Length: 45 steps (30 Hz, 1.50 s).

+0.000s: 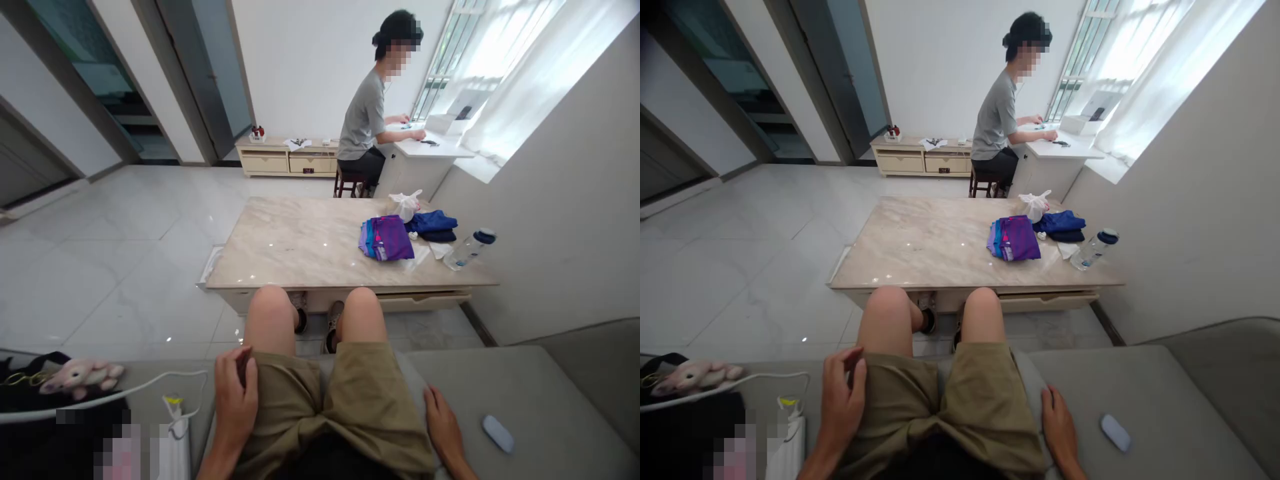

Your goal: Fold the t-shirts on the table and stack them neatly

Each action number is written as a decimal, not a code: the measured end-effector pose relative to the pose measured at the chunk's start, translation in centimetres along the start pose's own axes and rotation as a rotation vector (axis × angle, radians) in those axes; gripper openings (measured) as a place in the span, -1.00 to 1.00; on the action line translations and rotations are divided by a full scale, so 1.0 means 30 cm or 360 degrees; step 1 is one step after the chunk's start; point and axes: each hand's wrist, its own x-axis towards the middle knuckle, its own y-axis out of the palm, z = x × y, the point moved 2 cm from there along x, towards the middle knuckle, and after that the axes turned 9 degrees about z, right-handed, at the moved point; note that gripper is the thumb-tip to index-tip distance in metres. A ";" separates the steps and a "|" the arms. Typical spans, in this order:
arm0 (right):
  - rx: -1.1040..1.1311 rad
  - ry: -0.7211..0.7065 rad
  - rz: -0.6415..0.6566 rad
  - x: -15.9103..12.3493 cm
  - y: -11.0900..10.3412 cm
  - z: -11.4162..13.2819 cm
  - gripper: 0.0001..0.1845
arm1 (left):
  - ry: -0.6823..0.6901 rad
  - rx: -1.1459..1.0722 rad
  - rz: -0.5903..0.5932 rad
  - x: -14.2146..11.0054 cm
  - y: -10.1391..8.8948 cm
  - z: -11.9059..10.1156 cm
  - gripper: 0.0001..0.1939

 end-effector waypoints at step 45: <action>0.0567 -0.1473 -0.0563 0.745 -0.053 1.938 -0.60 | 0.0277 -0.0230 0.0925 1.101 0.604 -0.290 -0.44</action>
